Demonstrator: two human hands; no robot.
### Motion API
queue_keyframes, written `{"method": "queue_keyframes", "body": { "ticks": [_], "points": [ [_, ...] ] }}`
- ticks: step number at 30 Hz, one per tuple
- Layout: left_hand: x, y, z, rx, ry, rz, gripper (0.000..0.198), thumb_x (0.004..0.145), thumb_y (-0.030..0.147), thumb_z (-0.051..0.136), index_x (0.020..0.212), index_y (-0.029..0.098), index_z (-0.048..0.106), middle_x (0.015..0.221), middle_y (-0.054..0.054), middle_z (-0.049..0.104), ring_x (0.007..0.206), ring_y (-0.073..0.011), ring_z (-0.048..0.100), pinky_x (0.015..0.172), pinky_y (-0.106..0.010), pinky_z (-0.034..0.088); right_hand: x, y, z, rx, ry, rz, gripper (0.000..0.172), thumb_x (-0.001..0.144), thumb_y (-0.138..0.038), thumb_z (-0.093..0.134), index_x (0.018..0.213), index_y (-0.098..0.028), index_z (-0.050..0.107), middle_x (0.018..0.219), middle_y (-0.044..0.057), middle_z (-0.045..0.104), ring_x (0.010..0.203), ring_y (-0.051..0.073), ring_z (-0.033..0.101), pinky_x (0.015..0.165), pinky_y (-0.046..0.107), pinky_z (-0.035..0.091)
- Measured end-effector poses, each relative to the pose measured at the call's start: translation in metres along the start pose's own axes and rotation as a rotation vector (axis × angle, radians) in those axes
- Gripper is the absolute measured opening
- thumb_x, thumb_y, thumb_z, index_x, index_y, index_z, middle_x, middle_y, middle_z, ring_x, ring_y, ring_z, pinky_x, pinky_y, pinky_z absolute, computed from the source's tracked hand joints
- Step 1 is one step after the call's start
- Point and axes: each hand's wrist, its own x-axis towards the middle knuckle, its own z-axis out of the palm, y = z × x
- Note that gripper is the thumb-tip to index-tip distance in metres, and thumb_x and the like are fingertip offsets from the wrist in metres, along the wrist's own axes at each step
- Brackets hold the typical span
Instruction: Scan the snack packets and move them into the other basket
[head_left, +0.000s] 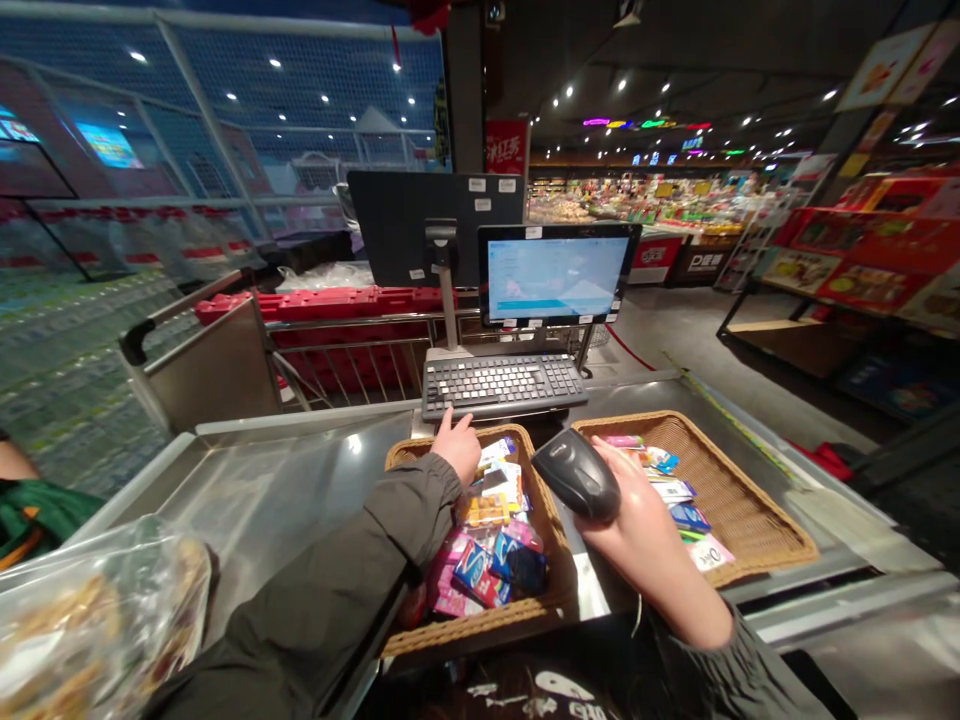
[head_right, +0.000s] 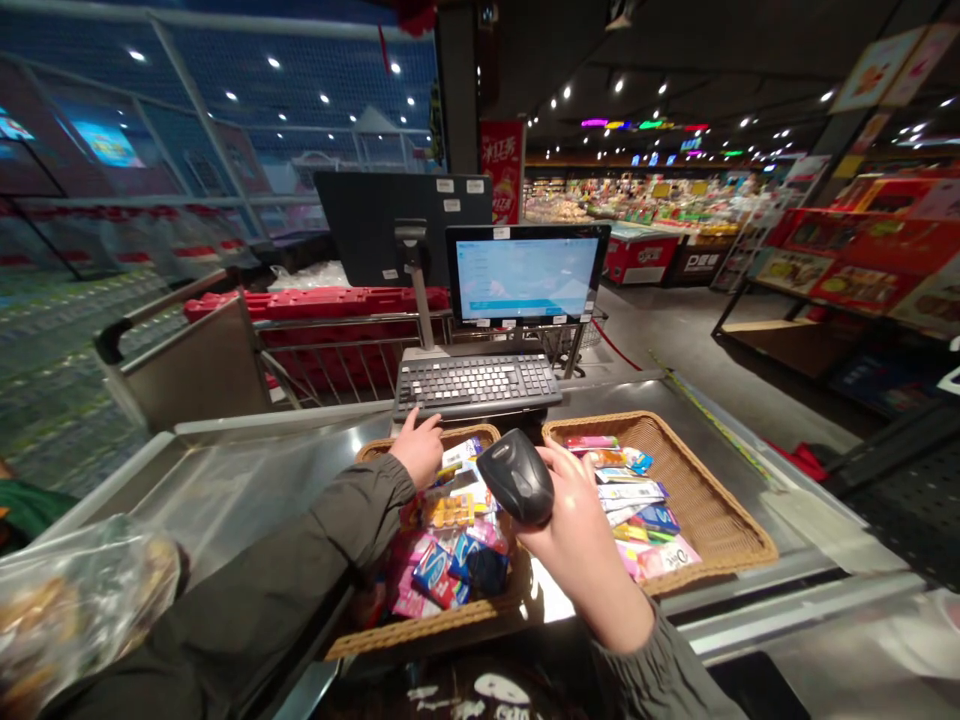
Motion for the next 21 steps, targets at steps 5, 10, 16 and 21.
{"method": "queue_keyframes", "body": {
  "ticks": [5,10,16,21],
  "points": [
    [0.005,0.007,0.017,-0.049,-0.110,0.024,0.031,0.073,0.041,0.074,0.093,0.017,0.076,0.123,-0.018,0.066,0.135,-0.0344,0.044,0.117,-0.061,0.016,-0.006,0.012,0.000,0.007,0.013,0.031,0.035,0.070,-0.024,0.061,0.104,-0.016,0.067,0.119,0.016,0.065,0.121,0.037,0.055,0.107,0.062,0.037],
    [0.022,0.026,0.000,-0.190,0.044,0.088,0.031,0.077,0.043,0.073,0.095,0.018,0.073,0.136,-0.015,0.059,0.138,-0.0334,0.042,0.116,-0.063,0.019,-0.017,0.035,-0.019,-0.039,0.061,0.099,0.047,0.069,-0.021,0.061,0.116,-0.017,0.061,0.119,0.015,0.065,0.121,0.034,0.057,0.105,0.054,0.043],
    [0.074,0.088,-0.028,-0.341,0.107,0.285,0.036,0.082,0.047,0.068,0.107,0.020,0.069,0.146,-0.012,0.051,0.143,-0.0316,0.035,0.117,-0.062,0.022,-0.044,0.084,-0.060,-0.196,0.245,0.338,0.052,0.074,-0.030,0.060,0.124,-0.017,0.056,0.125,0.015,0.063,0.121,0.033,0.056,0.105,0.056,0.041],
    [0.137,0.165,-0.028,-0.393,0.061,0.417,0.052,0.081,0.049,0.069,0.123,0.019,0.063,0.154,-0.014,0.039,0.146,-0.0312,0.029,0.118,-0.058,0.021,-0.070,0.113,-0.090,-0.250,0.370,0.440,0.053,0.079,-0.040,0.062,0.127,-0.018,0.056,0.126,0.014,0.062,0.120,0.034,0.057,0.104,0.058,0.041]
  ]
}}
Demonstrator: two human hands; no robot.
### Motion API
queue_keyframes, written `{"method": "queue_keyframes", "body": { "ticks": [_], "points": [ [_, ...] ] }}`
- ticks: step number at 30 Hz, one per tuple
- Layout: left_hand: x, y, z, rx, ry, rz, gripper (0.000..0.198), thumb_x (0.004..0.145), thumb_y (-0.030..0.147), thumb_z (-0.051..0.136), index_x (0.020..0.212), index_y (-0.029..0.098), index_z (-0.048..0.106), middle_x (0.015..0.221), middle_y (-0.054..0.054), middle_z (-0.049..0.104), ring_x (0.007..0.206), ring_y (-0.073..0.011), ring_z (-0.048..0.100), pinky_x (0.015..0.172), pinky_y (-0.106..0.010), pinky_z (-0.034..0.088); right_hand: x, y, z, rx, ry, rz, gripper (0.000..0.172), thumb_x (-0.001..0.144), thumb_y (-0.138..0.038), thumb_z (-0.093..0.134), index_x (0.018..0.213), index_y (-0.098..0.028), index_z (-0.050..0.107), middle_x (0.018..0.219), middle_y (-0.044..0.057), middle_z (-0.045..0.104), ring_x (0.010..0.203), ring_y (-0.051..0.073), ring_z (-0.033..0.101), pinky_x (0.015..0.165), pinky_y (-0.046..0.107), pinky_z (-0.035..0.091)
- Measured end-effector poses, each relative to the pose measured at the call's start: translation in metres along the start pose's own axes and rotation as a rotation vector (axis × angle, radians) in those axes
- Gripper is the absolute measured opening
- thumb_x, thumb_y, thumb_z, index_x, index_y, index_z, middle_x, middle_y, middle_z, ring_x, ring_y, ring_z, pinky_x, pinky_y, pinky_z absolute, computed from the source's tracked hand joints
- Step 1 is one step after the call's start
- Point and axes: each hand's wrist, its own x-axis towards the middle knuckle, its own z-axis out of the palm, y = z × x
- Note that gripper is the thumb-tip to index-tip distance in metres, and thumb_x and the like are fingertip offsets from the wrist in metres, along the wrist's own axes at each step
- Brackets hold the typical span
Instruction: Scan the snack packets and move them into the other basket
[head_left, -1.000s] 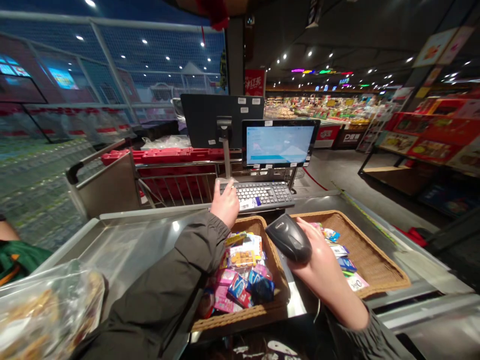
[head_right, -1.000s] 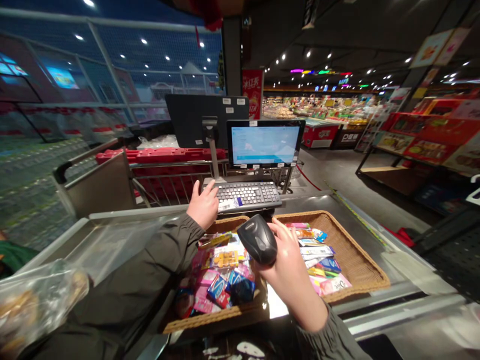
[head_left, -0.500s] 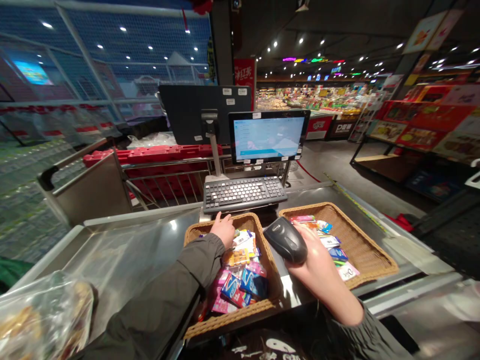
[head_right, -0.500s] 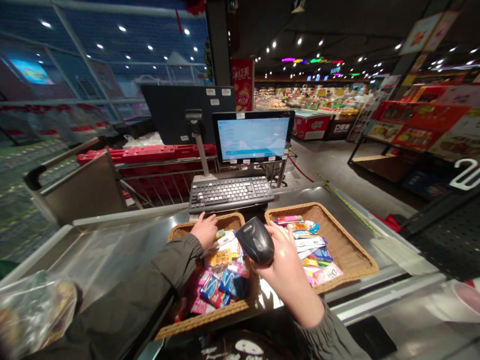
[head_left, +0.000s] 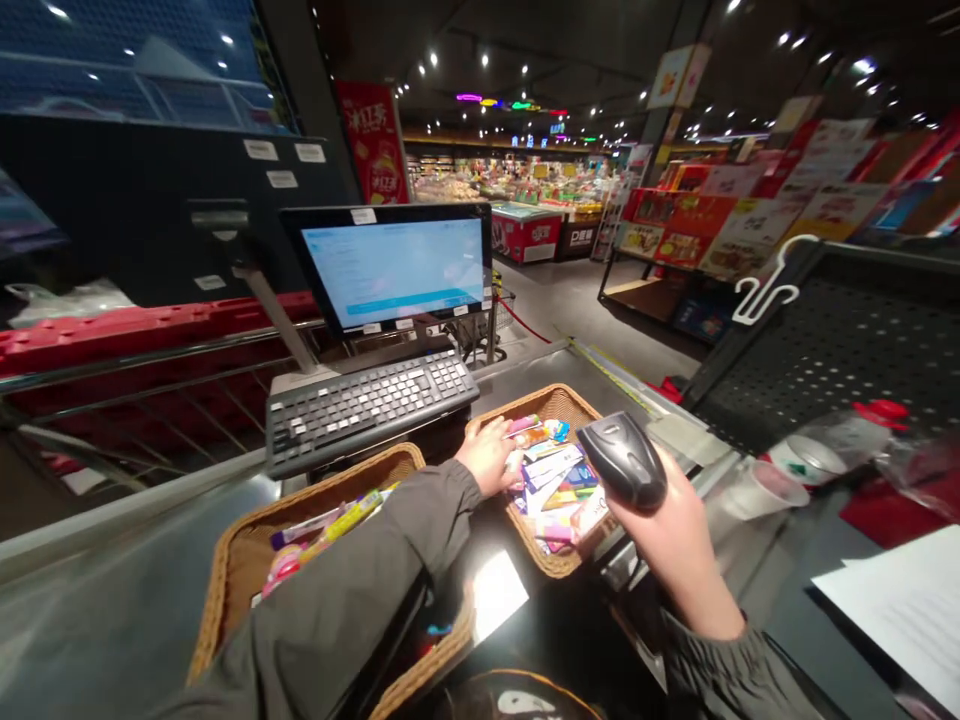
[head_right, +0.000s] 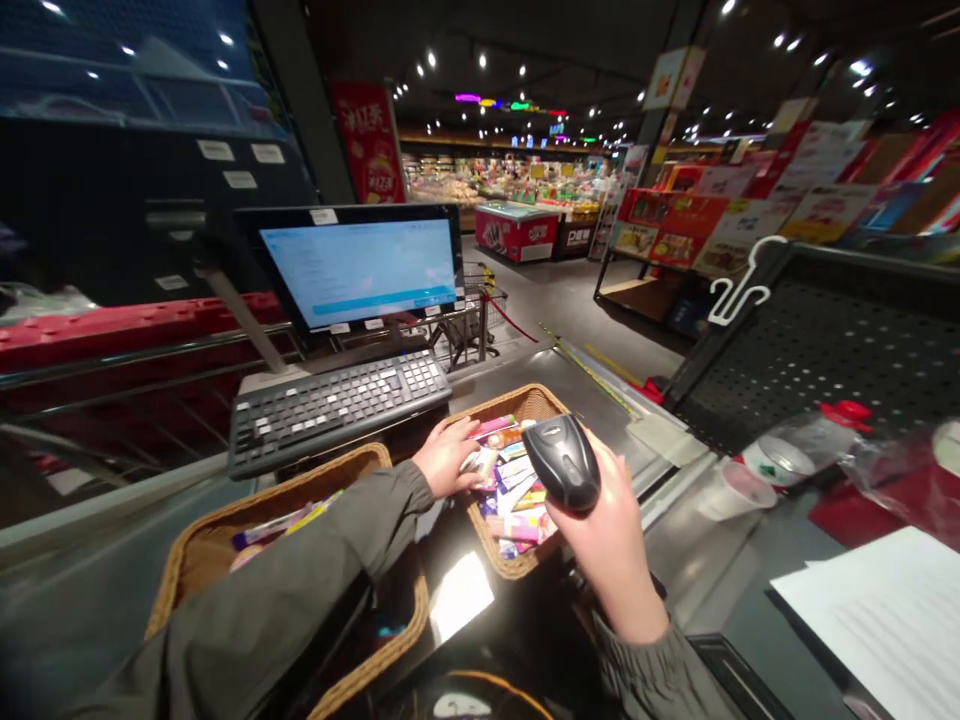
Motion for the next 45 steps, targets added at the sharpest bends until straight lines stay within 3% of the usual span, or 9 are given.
{"method": "queue_keyframes", "body": {
  "ticks": [4,10,17,26,30,33,37,41,45],
  "points": [
    [0.068,0.024,0.038,0.019,-0.094,0.018,0.056,0.078,0.045,0.071,0.124,0.015,0.061,0.159,-0.018,0.027,0.148,-0.0335,0.023,0.119,-0.059,0.019,-0.002,0.016,-0.009,0.004,-0.015,0.037,0.054,0.082,-0.042,0.063,0.131,-0.020,0.054,0.131,0.013,0.060,0.122,0.033,0.056,0.106,0.055,0.042],
    [0.129,0.040,0.093,0.061,-0.210,0.057,0.036,0.073,0.034,0.076,0.105,0.017,0.072,0.154,-0.017,0.037,0.145,-0.0356,0.028,0.118,-0.059,0.017,0.000,0.041,-0.020,-0.020,-0.015,0.070,0.048,0.084,-0.038,0.061,0.129,-0.022,0.055,0.128,0.011,0.061,0.120,0.031,0.058,0.104,0.052,0.045],
    [0.144,0.039,0.118,0.069,-0.250,0.024,0.041,0.078,0.043,0.069,0.108,0.015,0.072,0.149,-0.019,0.044,0.144,-0.0362,0.030,0.116,-0.060,0.020,0.006,0.066,-0.022,-0.029,-0.003,0.123,0.046,0.083,-0.035,0.061,0.126,-0.019,0.057,0.126,0.012,0.062,0.119,0.030,0.058,0.103,0.049,0.048],
    [0.139,0.041,0.117,0.071,-0.189,0.043,0.039,0.079,0.041,0.066,0.108,0.015,0.071,0.154,-0.016,0.038,0.145,-0.0323,0.027,0.119,-0.058,0.010,0.008,0.063,-0.016,0.012,-0.033,0.131,0.051,0.083,-0.037,0.063,0.130,-0.018,0.054,0.133,0.013,0.058,0.123,0.031,0.056,0.105,0.050,0.047],
    [0.136,0.047,0.116,0.053,-0.149,0.072,0.026,0.081,0.031,0.061,0.100,0.019,0.073,0.139,-0.013,0.055,0.140,-0.0289,0.038,0.120,-0.054,0.013,0.005,0.057,-0.020,-0.003,-0.033,0.111,0.049,0.084,-0.035,0.062,0.130,-0.021,0.055,0.133,0.011,0.059,0.122,0.030,0.057,0.105,0.050,0.046],
    [0.137,0.048,0.111,0.039,-0.126,0.055,0.022,0.077,0.026,0.063,0.096,0.019,0.073,0.128,-0.013,0.063,0.133,-0.0301,0.046,0.118,-0.055,0.021,0.003,0.054,-0.024,-0.028,-0.022,0.103,0.047,0.084,-0.035,0.062,0.128,-0.021,0.056,0.129,0.011,0.061,0.119,0.030,0.059,0.104,0.051,0.047],
    [0.137,0.048,0.084,0.021,-0.039,0.045,0.024,0.075,0.027,0.064,0.096,0.019,0.072,0.140,-0.013,0.055,0.135,-0.0304,0.044,0.118,-0.056,0.022,0.001,0.050,-0.027,-0.050,0.015,0.080,0.042,0.083,-0.035,0.060,0.123,-0.022,0.058,0.124,0.010,0.064,0.117,0.031,0.060,0.101,0.051,0.048],
    [0.122,0.044,0.028,0.036,0.137,0.035,0.025,0.082,0.031,0.058,0.098,0.017,0.071,0.152,-0.012,0.043,0.143,-0.0340,0.031,0.118,-0.064,0.011,-0.001,0.043,-0.022,-0.049,0.020,0.113,0.047,0.082,-0.039,0.062,0.125,-0.022,0.056,0.124,0.011,0.065,0.117,0.034,0.061,0.102,0.057,0.046],
    [0.081,0.031,-0.037,0.164,0.465,0.059,0.021,0.083,0.025,0.056,0.092,0.014,0.071,0.154,-0.014,0.040,0.145,-0.0334,0.029,0.118,-0.065,0.009,0.001,0.023,-0.010,-0.013,0.032,0.058,0.055,0.081,-0.041,0.063,0.130,-0.019,0.052,0.130,0.015,0.061,0.122,0.036,0.057,0.105,0.061,0.041]
  ]
}}
